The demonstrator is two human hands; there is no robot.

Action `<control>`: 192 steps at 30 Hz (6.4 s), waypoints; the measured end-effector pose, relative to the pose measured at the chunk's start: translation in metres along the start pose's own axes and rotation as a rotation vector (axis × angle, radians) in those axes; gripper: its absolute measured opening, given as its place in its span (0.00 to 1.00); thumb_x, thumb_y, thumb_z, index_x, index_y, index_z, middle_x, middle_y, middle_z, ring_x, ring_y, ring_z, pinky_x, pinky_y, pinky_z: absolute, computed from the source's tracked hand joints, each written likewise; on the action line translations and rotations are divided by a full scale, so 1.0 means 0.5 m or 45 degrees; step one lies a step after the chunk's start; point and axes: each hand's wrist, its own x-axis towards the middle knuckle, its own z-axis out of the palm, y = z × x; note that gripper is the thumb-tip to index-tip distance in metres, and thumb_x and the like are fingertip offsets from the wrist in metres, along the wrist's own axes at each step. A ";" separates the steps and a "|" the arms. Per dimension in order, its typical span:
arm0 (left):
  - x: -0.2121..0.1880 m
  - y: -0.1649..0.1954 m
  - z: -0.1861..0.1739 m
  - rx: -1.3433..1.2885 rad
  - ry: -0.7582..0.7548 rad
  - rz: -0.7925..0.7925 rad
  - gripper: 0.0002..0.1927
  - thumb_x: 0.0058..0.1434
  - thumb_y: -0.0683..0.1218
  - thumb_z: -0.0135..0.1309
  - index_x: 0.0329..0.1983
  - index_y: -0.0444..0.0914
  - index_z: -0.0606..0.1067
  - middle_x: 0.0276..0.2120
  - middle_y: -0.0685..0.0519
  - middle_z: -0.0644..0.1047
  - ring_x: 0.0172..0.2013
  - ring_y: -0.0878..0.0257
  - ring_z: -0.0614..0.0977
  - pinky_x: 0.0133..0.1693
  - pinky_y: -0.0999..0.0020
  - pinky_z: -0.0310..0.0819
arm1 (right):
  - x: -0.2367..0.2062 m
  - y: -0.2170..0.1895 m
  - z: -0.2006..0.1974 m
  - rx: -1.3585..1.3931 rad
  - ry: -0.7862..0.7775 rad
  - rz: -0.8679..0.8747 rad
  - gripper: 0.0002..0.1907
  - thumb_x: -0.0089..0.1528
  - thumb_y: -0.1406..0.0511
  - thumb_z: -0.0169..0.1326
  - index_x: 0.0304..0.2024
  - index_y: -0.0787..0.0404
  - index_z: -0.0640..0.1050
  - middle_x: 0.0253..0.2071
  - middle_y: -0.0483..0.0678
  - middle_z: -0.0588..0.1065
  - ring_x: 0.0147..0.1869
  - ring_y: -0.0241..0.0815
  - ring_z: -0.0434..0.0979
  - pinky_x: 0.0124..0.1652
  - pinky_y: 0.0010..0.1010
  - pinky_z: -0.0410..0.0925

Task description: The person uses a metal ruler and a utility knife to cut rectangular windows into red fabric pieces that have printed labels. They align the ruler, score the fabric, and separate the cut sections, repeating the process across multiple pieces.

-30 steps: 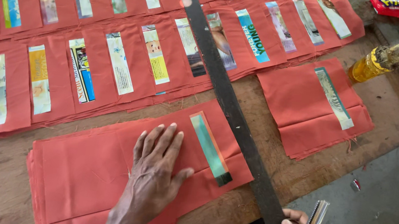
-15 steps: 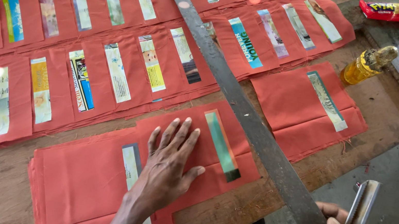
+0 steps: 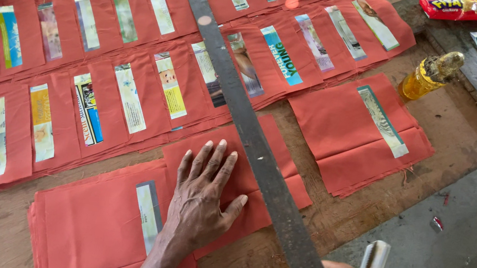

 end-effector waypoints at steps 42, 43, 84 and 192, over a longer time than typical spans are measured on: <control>-0.140 -0.131 -0.074 0.338 -0.052 -0.659 0.33 0.68 0.52 0.41 0.75 0.38 0.55 0.75 0.41 0.52 0.73 0.41 0.49 0.67 0.43 0.43 | -0.031 0.024 0.089 -0.128 -0.060 0.160 0.25 0.57 0.57 0.65 0.55 0.59 0.79 0.31 0.52 0.86 0.28 0.33 0.78 0.38 0.28 0.72; -0.142 -0.129 -0.074 0.349 -0.034 -0.680 0.33 0.69 0.53 0.40 0.75 0.37 0.55 0.75 0.40 0.52 0.74 0.41 0.50 0.68 0.44 0.44 | -0.028 0.028 0.086 -0.171 -0.071 0.138 0.25 0.57 0.57 0.65 0.55 0.59 0.79 0.30 0.51 0.86 0.29 0.32 0.78 0.39 0.27 0.73; 0.056 -0.007 0.015 -0.030 -0.326 -0.163 0.34 0.69 0.49 0.42 0.77 0.43 0.48 0.77 0.44 0.42 0.75 0.47 0.37 0.70 0.51 0.35 | 0.063 0.191 -0.002 -0.328 0.106 0.017 0.26 0.56 0.58 0.67 0.51 0.70 0.84 0.46 0.59 0.83 0.53 0.47 0.84 0.56 0.40 0.74; 0.086 0.043 0.022 -0.046 -0.411 -0.072 0.55 0.57 0.62 0.59 0.75 0.29 0.46 0.76 0.40 0.45 0.74 0.48 0.42 0.70 0.52 0.32 | 0.096 -0.188 0.039 0.285 -0.312 -1.044 0.22 0.71 0.53 0.54 0.48 0.66 0.81 0.44 0.55 0.80 0.39 0.45 0.85 0.39 0.41 0.80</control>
